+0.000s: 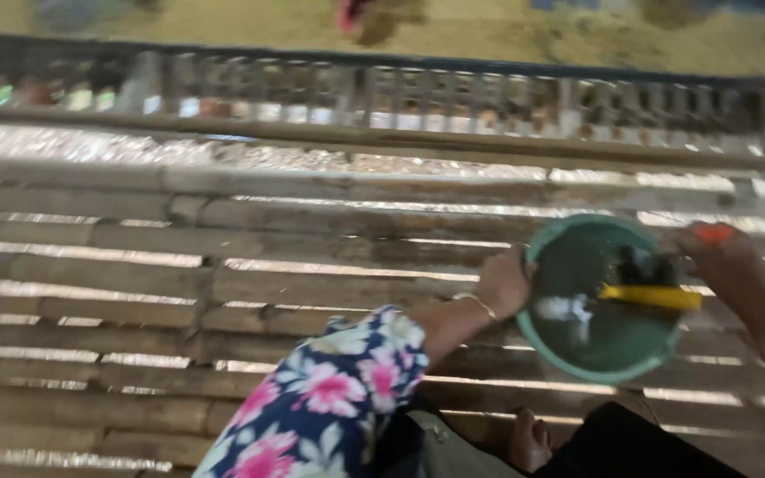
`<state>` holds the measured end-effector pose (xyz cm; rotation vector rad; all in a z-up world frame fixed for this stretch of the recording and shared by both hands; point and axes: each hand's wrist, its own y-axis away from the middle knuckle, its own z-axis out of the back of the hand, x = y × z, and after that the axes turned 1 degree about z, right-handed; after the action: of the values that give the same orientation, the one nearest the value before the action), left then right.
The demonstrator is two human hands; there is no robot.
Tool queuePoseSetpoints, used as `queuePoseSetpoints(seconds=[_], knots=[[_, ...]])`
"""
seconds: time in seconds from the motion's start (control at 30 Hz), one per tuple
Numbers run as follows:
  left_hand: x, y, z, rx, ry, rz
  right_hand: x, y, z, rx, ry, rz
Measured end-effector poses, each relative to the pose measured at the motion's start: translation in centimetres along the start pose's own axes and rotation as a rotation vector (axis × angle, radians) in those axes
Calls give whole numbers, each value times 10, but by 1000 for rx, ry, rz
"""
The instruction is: The person scrubs a bamboo slat floor with a brush and water from a green bucket. They repeatedly dip the brush into the bucket and scrub the floor surface, occasionally using their hand to wipe or stabilize the area.
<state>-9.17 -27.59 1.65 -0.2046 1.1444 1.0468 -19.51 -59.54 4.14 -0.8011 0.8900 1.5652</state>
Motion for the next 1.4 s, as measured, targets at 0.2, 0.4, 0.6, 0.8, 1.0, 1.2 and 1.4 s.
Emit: queuePoseSetpoints(seconds=[0.2, 0.4, 0.6, 0.8, 1.0, 1.2, 1.4], knots=[[4, 11, 0, 12, 147, 69, 20, -7, -42, 367, -1847, -728], [3, 21, 27, 104, 186, 169, 6, -19, 11, 593, -1973, -682], [70, 27, 91, 2, -57, 173, 29, -52, 111, 510, -2007, -504], [130, 90, 245, -264, -219, 94, 56, -117, 336, 540, -2141, -530], [223, 127, 375, -454, -240, 365, 217, -238, 348, 361, -2234, -398], [262, 151, 445, -581, -697, 445, 212, -260, 497, 373, -2092, -212], [331, 139, 466, -598, -1086, 437, 196, -268, 520, 310, -2056, -130]])
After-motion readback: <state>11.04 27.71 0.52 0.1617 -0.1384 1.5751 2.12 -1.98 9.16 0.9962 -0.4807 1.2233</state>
